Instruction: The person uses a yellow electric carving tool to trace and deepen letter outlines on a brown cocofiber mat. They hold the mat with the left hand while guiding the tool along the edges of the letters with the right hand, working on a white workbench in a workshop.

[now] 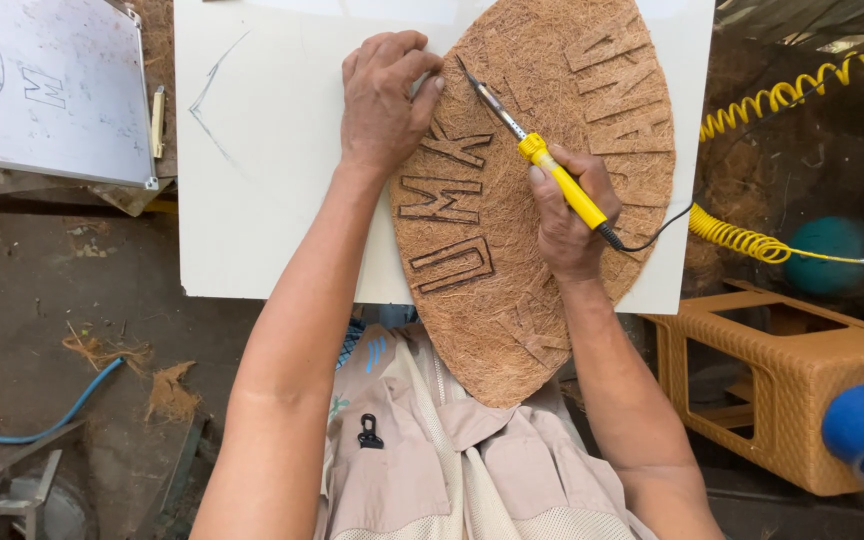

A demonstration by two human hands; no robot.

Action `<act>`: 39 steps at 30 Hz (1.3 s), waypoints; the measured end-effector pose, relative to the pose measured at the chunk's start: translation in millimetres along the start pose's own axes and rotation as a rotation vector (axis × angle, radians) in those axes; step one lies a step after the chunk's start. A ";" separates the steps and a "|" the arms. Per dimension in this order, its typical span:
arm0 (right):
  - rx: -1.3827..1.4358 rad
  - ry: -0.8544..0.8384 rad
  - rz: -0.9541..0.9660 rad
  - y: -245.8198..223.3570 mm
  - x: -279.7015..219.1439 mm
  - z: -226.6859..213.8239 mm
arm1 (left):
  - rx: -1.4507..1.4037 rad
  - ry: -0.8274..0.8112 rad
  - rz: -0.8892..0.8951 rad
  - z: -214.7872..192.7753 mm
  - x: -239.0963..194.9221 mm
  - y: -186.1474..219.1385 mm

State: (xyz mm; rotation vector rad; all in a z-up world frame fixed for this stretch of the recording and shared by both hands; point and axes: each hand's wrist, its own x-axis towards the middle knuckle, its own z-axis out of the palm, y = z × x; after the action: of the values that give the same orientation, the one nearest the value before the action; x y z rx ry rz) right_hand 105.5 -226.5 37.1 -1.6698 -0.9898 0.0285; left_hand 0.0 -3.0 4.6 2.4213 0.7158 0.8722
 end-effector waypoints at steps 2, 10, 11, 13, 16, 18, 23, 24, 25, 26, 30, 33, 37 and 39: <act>0.003 0.001 -0.002 -0.7 0.6 -0.1 | 0.007 -0.005 -0.002 -1.0 0.8 1.2; -0.003 0.001 -0.010 1.3 0.0 0.3 | 0.011 0.005 0.004 -0.7 0.9 0.9; -0.007 0.001 -0.010 1.5 -0.2 0.2 | 0.015 0.001 0.002 -0.2 0.7 0.6; -0.011 0.000 -0.009 1.7 -0.5 0.1 | 0.018 -0.003 0.000 0.3 0.4 0.1; -0.007 0.006 -0.008 1.4 -0.7 0.0 | 0.025 0.000 0.009 0.1 0.4 0.4; 0.000 0.010 0.002 0.8 -0.6 -0.1 | 0.016 -0.008 -0.003 -0.5 0.6 0.8; 0.010 0.010 0.015 -3.2 0.3 -0.2 | 0.014 -0.022 -0.006 -1.1 0.7 0.9; 0.013 0.006 0.010 -3.9 0.7 -0.2 | 0.012 -0.026 -0.013 -0.9 0.6 0.9; 0.013 0.005 0.010 -3.2 0.3 -0.2 | 0.012 -0.026 -0.013 -0.7 0.6 0.7; 0.008 0.008 0.014 -2.5 -0.1 -0.1 | 0.014 -0.025 -0.013 -0.5 0.5 0.4; 0.007 0.006 0.007 -3.8 0.2 -0.3 | 0.017 -0.023 -0.014 0.4 0.5 -0.4; 0.000 0.011 0.012 -3.0 -0.4 -0.7 | 0.012 -0.024 -0.012 -1.5 1.1 1.4; 0.015 0.012 0.009 -2.8 -1.4 -0.4 | 0.011 -0.016 -0.009 -0.6 0.4 1.6; 0.276 0.052 0.061 -4.4 -1.0 2.1 | 0.016 0.009 0.001 -1.2 0.8 1.1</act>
State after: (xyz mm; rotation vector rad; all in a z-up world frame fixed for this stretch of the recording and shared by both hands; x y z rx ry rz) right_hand 101.3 -225.5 39.5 -1.4396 -0.8548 0.1548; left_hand 0.0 -3.1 6.4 2.4335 0.7279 0.8811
